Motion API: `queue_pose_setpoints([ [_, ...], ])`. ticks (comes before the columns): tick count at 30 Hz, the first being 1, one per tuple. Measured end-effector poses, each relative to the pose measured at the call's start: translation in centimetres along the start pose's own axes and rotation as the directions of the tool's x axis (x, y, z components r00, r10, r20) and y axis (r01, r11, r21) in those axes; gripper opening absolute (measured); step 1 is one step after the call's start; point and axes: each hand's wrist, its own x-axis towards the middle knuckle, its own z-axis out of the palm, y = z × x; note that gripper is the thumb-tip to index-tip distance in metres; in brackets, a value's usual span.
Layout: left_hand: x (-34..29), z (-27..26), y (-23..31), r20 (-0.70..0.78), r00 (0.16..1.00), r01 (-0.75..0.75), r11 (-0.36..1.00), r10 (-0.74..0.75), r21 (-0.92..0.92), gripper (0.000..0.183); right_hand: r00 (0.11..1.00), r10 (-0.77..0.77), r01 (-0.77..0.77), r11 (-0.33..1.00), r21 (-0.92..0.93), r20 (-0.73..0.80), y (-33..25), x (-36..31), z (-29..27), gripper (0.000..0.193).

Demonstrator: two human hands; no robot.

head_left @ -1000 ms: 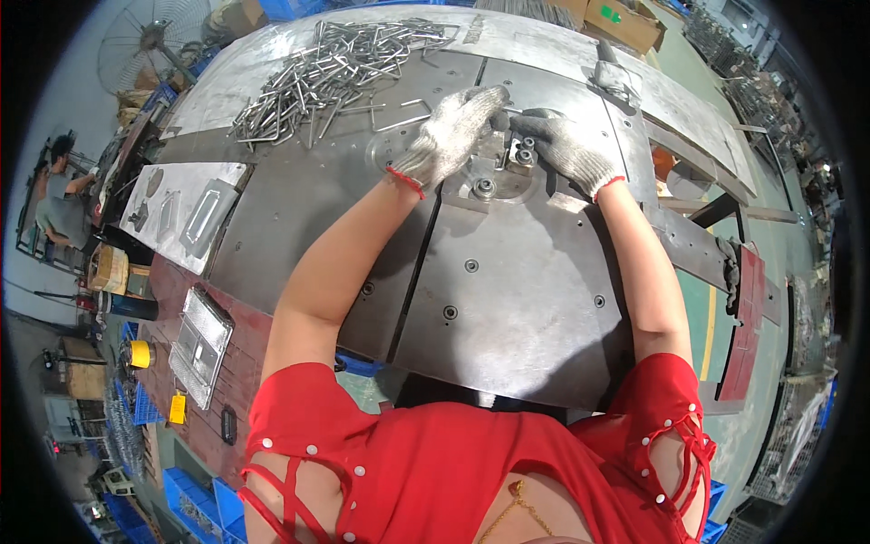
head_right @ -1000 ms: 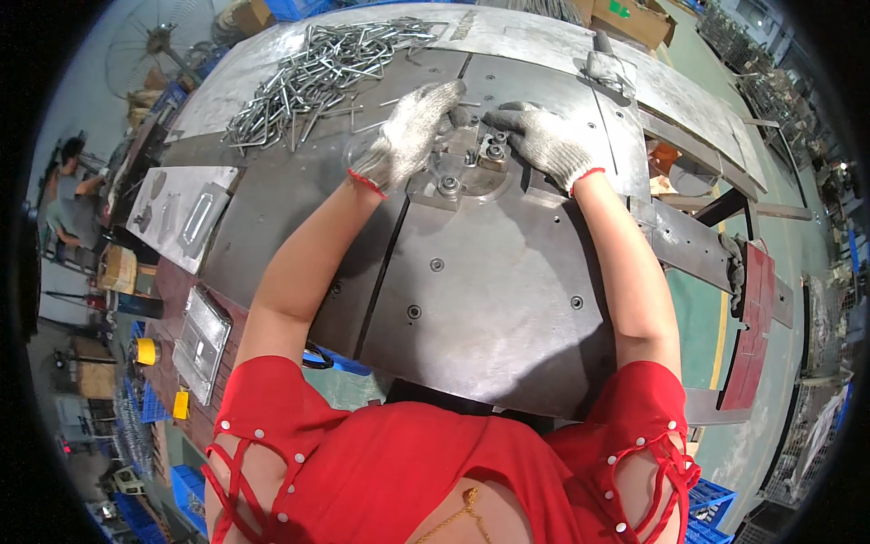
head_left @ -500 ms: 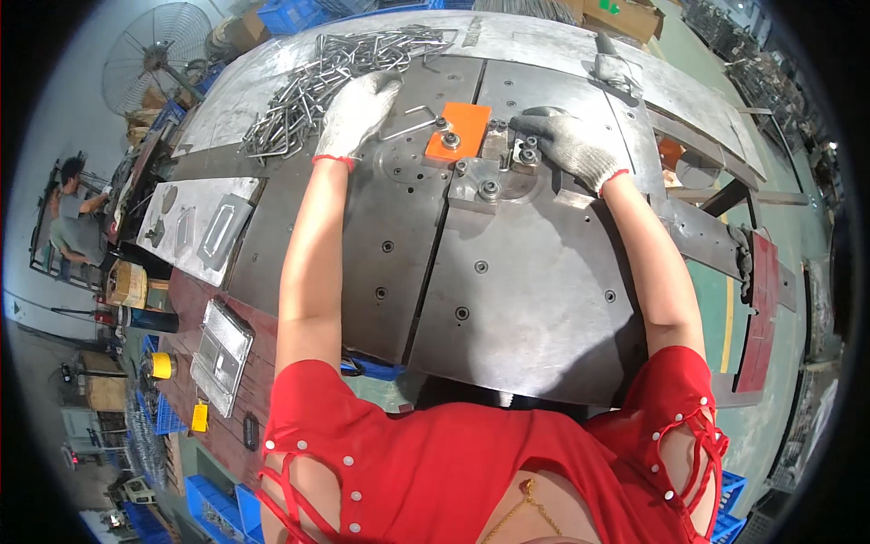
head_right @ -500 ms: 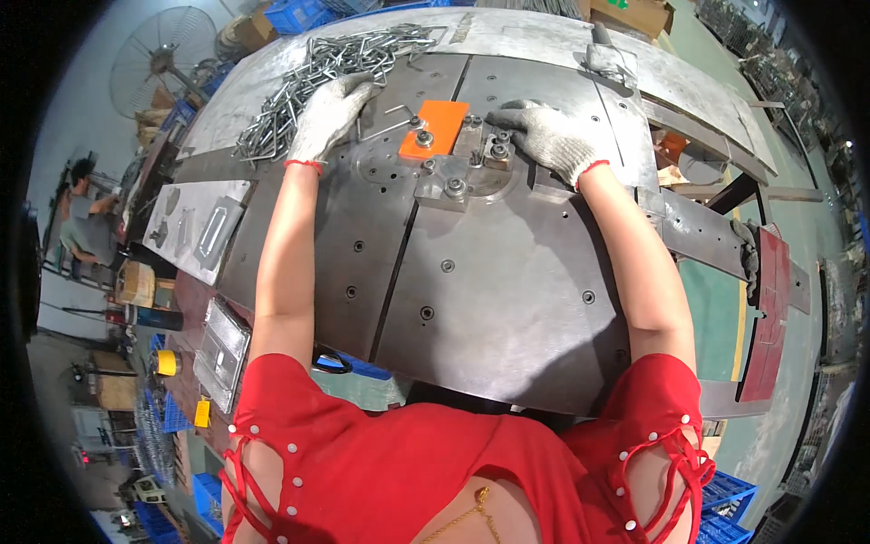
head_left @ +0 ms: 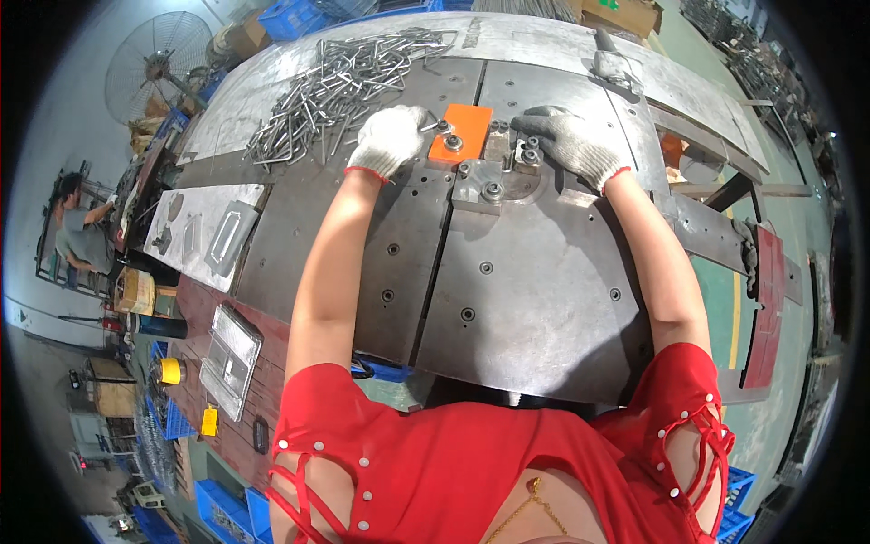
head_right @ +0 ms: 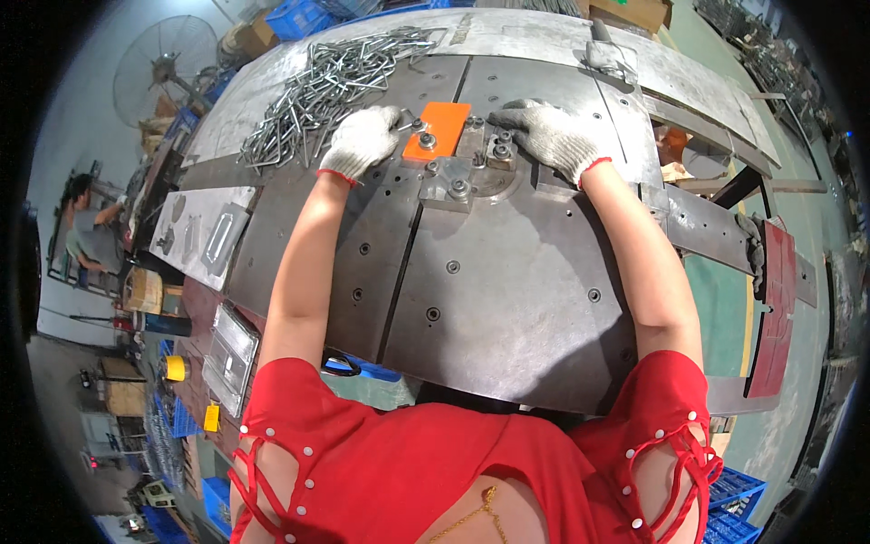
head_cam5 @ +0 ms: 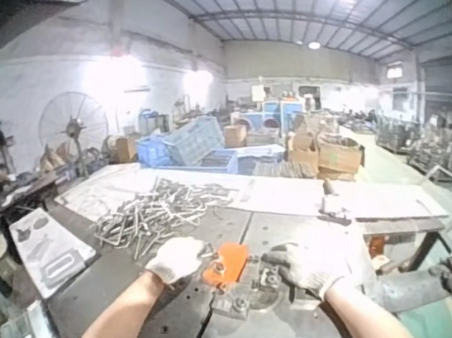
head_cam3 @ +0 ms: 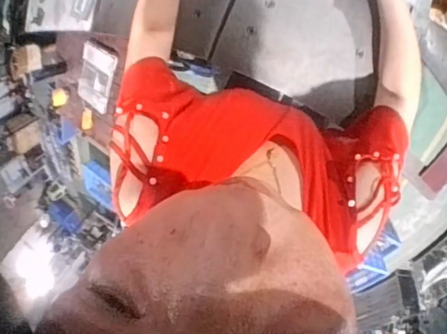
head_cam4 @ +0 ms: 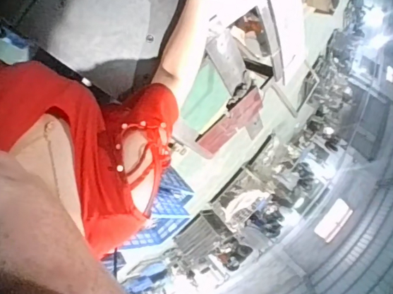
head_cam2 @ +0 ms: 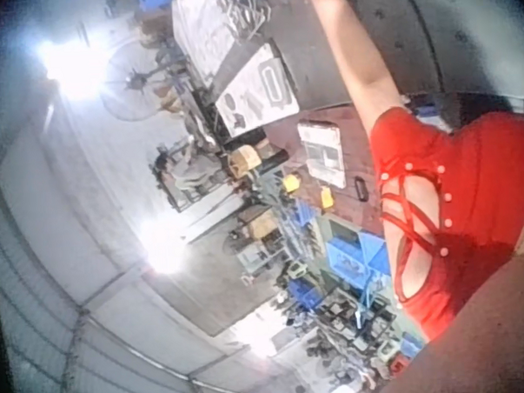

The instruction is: Assembling and bending metal wire frames using a manual bending jig.

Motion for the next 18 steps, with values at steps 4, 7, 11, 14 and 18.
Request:
queue_pose_setpoints([
  [4,-0.2,-1.4,0.7,0.141,0.988,0.069,0.998,-0.070,0.009,0.027,0.999,0.003,-0.002,1.000,0.021,-0.054,0.8,0.4,0.6,0.035],
  [7,-0.4,-1.7,0.2,0.155,0.987,0.040,0.999,-0.045,0.035,0.031,0.995,0.089,-0.083,0.989,0.126,-0.045,0.5,1.3,-0.1,0.035],
  [11,0.2,-3.2,1.0,0.120,0.991,0.061,0.998,-0.057,-0.026,0.039,0.997,0.067,-0.063,0.994,0.094,-0.040,1.3,4.5,1.2,0.033],
  [14,0.2,-4.3,1.6,0.079,0.992,0.107,0.987,-0.098,-0.117,0.047,0.983,0.159,-0.145,0.980,-0.139,0.095,-1.7,7.1,1.3,0.039],
  [18,0.8,-4.2,1.4,-0.023,0.996,0.076,0.964,-0.085,-0.256,0.046,0.954,0.288,-0.268,0.943,-0.199,0.080,-1.4,8.8,2.9,0.050],
])
